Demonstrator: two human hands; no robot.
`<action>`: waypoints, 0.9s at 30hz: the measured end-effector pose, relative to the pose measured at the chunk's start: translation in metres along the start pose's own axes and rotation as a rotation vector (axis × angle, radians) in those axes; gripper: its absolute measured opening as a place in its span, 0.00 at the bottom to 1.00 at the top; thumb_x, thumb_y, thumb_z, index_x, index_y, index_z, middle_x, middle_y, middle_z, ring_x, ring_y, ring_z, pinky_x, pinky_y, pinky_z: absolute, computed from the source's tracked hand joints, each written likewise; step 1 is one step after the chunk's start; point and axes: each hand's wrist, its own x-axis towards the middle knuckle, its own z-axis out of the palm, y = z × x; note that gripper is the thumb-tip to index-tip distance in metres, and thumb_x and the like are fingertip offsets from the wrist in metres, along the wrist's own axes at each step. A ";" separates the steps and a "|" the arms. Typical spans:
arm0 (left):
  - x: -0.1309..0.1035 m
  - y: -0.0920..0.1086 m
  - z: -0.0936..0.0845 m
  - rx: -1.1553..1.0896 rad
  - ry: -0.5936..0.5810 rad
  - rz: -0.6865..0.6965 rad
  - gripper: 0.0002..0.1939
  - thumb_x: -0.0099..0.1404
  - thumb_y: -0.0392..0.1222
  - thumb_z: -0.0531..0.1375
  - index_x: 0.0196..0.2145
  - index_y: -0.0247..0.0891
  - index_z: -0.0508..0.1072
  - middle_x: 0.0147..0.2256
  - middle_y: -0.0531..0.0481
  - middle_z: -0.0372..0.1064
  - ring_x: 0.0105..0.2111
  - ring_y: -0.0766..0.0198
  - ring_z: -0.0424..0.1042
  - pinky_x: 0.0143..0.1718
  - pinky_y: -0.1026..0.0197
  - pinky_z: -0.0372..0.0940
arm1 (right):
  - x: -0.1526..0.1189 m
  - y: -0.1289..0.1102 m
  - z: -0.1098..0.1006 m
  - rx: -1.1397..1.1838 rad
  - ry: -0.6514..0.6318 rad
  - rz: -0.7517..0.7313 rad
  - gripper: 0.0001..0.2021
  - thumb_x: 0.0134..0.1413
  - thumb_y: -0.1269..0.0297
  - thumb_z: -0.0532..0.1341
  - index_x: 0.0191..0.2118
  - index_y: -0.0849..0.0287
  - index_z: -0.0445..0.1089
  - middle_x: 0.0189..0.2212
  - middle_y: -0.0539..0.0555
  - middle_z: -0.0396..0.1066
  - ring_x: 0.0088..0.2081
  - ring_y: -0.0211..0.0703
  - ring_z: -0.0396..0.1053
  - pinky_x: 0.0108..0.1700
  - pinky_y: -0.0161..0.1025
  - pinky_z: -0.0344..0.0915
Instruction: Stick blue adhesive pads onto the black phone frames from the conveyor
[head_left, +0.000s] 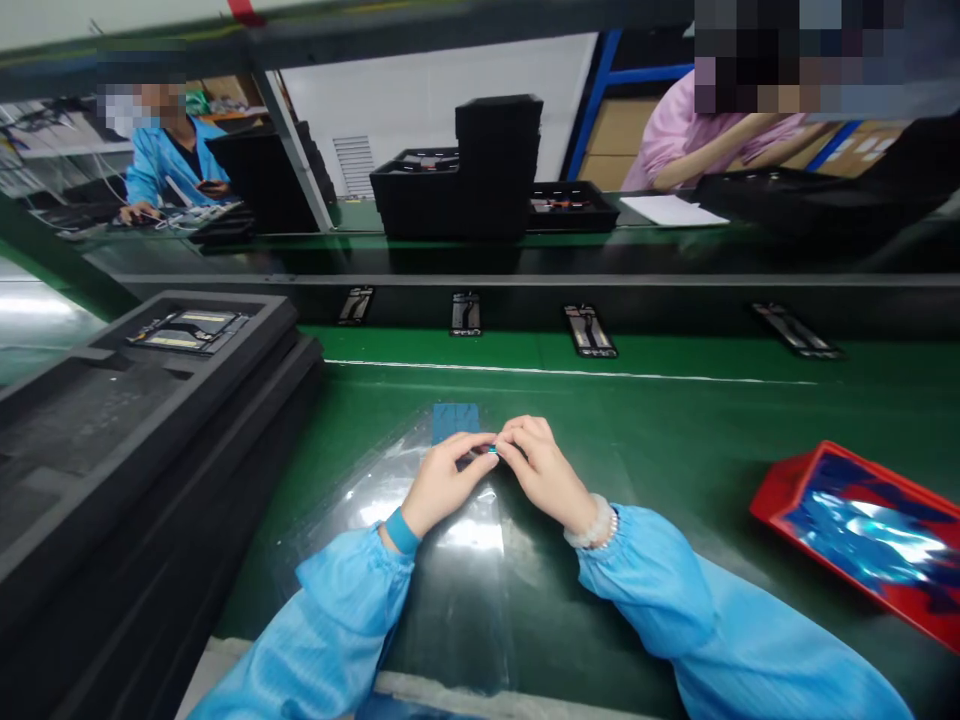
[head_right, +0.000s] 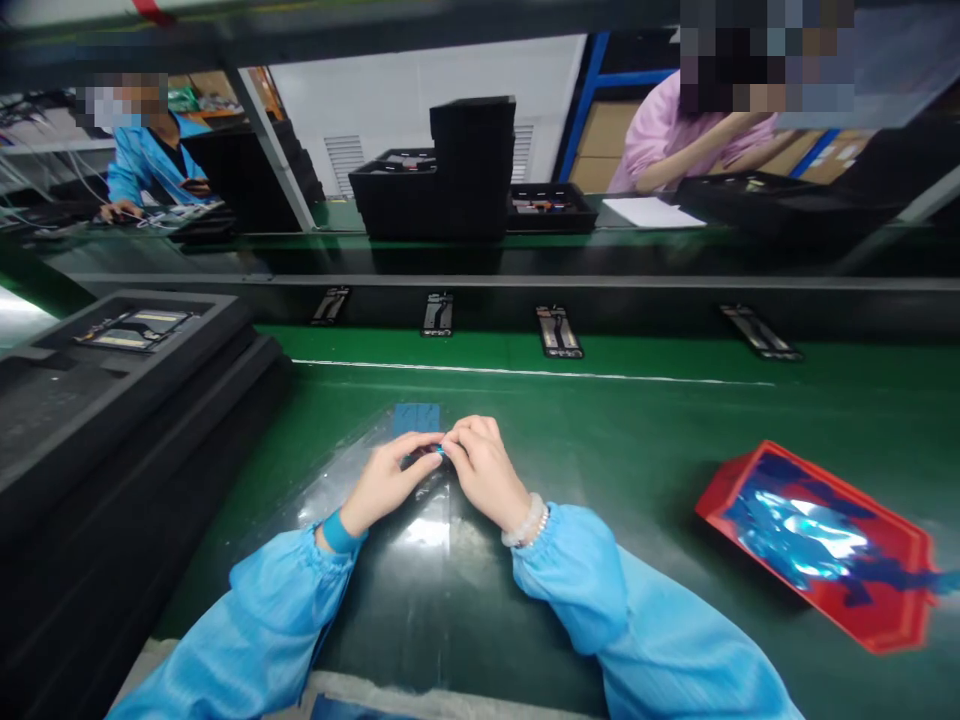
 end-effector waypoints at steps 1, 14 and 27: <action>-0.002 0.004 0.002 -0.065 -0.016 -0.019 0.16 0.60 0.42 0.58 0.46 0.38 0.74 0.41 0.46 0.75 0.40 0.60 0.73 0.43 0.58 0.66 | -0.002 -0.003 -0.004 0.008 0.005 0.013 0.09 0.58 0.67 0.52 0.28 0.57 0.66 0.33 0.56 0.66 0.40 0.47 0.60 0.44 0.46 0.61; -0.007 0.007 0.017 -0.452 0.249 -0.249 0.15 0.56 0.48 0.60 0.35 0.33 0.77 0.19 0.52 0.70 0.18 0.70 0.63 0.19 0.68 0.57 | -0.011 -0.014 0.003 0.564 0.075 0.456 0.16 0.49 0.53 0.59 0.41 0.59 0.68 0.34 0.53 0.67 0.30 0.38 0.64 0.33 0.39 0.63; -0.014 0.012 0.010 -0.478 0.237 -0.266 0.15 0.56 0.49 0.61 0.34 0.36 0.79 0.15 0.54 0.67 0.12 0.74 0.54 0.15 0.68 0.50 | -0.015 -0.032 0.005 0.894 0.088 0.730 0.16 0.36 0.51 0.67 0.22 0.60 0.68 0.16 0.47 0.63 0.20 0.33 0.58 0.23 0.33 0.56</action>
